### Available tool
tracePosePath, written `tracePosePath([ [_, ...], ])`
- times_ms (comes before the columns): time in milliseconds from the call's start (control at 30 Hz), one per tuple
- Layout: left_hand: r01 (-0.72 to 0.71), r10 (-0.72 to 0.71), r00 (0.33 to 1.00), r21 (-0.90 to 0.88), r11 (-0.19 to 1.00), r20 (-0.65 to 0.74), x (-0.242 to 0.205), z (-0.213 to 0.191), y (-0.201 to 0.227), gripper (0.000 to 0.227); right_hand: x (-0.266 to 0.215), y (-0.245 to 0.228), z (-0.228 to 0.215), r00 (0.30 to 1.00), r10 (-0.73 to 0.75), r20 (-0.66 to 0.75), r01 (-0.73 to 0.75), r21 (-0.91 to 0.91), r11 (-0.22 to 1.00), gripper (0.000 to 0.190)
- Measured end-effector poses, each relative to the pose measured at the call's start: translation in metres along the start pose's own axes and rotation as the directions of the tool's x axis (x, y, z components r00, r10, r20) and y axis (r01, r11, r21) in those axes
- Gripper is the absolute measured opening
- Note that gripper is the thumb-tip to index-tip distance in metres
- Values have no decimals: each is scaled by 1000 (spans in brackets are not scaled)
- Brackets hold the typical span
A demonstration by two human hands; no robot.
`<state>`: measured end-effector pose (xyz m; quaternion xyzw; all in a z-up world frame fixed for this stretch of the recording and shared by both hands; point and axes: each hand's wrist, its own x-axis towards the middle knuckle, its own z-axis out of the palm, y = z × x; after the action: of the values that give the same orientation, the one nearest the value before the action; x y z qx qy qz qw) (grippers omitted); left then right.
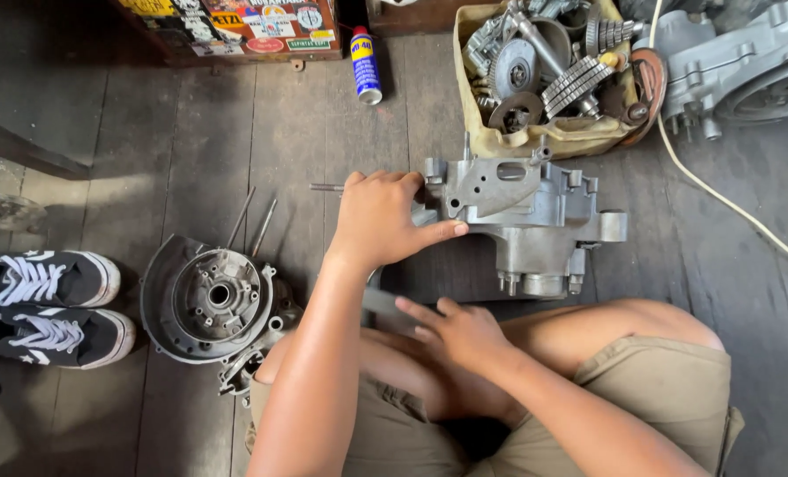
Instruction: The person sits on the floor and uses a metal file to smooth the edges of a silver mechanical component, likely an engine casing. They hold the part steady with one hand while filing different sections with the other.
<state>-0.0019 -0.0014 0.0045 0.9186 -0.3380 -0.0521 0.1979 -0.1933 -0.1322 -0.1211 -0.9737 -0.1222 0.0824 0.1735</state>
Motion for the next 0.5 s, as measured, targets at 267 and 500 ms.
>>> tracePosePath([
  [267, -17, 17, 1000, -17, 1000, -19, -1, 0, 0, 80, -11, 3, 17, 979, -112, -168, 90, -132, 987, 52],
  [500, -13, 12, 1000, -7, 1000, -16, -2, 0, -2, 82, 2, 1, 0, 982, -39, -185, 26, -69, 997, 50],
])
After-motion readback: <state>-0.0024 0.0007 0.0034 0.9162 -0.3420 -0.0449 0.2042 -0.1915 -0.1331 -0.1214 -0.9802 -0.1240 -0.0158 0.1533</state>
